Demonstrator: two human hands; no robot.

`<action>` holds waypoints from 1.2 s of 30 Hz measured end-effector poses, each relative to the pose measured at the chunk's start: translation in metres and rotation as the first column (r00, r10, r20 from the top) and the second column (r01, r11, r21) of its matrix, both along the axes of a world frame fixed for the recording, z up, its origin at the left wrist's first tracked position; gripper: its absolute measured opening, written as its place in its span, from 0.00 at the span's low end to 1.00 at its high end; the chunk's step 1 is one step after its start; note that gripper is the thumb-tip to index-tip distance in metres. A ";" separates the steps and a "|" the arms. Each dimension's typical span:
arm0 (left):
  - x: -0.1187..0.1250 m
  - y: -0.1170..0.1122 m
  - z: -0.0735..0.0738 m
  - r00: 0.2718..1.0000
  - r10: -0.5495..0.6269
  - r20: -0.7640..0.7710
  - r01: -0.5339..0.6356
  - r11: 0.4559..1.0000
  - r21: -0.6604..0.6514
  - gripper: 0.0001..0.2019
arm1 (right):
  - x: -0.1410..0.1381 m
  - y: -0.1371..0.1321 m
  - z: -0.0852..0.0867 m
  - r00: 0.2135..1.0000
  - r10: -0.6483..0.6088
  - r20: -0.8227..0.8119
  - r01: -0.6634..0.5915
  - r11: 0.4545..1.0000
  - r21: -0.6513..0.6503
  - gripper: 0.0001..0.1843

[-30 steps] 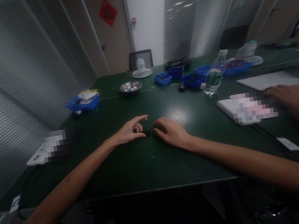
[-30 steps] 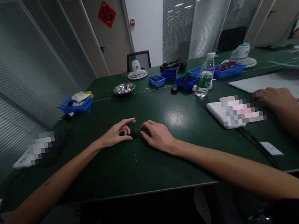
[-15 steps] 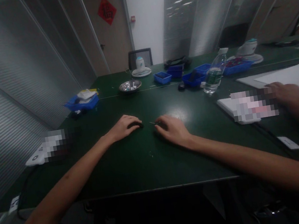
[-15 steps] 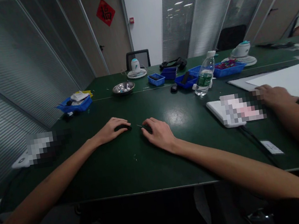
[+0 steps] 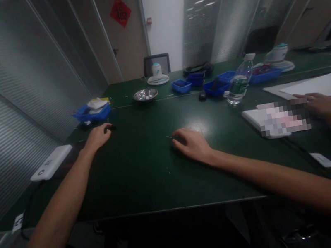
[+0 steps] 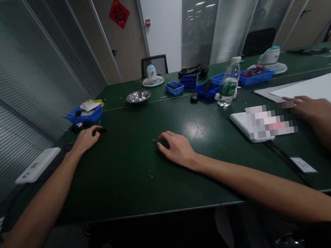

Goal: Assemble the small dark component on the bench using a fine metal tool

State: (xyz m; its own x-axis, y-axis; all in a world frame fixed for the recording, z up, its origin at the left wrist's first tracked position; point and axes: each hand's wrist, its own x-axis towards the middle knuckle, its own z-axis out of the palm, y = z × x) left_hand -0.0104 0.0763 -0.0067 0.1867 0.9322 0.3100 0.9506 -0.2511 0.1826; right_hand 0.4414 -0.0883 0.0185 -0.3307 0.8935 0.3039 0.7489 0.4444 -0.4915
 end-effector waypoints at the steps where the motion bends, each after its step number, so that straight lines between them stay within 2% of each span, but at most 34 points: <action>1: -0.001 0.001 -0.001 1.000 -0.009 0.000 0.009 1.000 0.013 0.20 | 0.000 0.000 -0.001 1.000 0.003 0.004 -0.003 1.000 0.003 0.15; 4: -0.006 0.005 -0.005 0.999 -0.030 -0.026 0.031 0.998 0.060 0.22 | 0.000 0.001 -0.003 1.000 0.005 0.013 -0.005 1.000 0.012 0.15; 8: -0.012 0.009 -0.009 0.997 0.032 -0.067 -0.026 0.997 0.076 0.18 | 0.000 0.001 -0.002 1.000 0.003 0.012 -0.003 1.000 0.010 0.15; 17: -0.008 0.004 -0.001 0.990 0.119 -0.081 -0.116 0.993 0.036 0.13 | 0.000 -0.001 0.002 1.000 0.019 0.022 -0.019 1.000 -0.016 0.16; 21: 0.002 -0.001 0.002 0.984 0.169 0.056 -0.174 0.980 0.096 0.14 | 0.000 -0.002 0.003 1.000 0.022 0.018 -0.022 0.999 -0.025 0.16; 24: 0.008 -0.001 0.006 0.971 0.132 0.202 -0.160 0.979 0.127 0.14 | -0.001 -0.003 0.004 1.000 0.024 0.017 -0.023 0.999 -0.027 0.15; 29: 0.016 -0.001 0.010 0.927 0.104 0.360 -0.162 0.977 0.135 0.12 | 0.000 -0.002 0.004 1.000 0.024 0.017 -0.024 0.999 -0.038 0.15; 36: 0.020 -0.001 0.007 0.905 0.073 0.418 -0.145 0.979 0.144 0.15 | 0.001 0.001 -0.001 0.999 0.040 0.027 -0.039 0.999 -0.014 0.15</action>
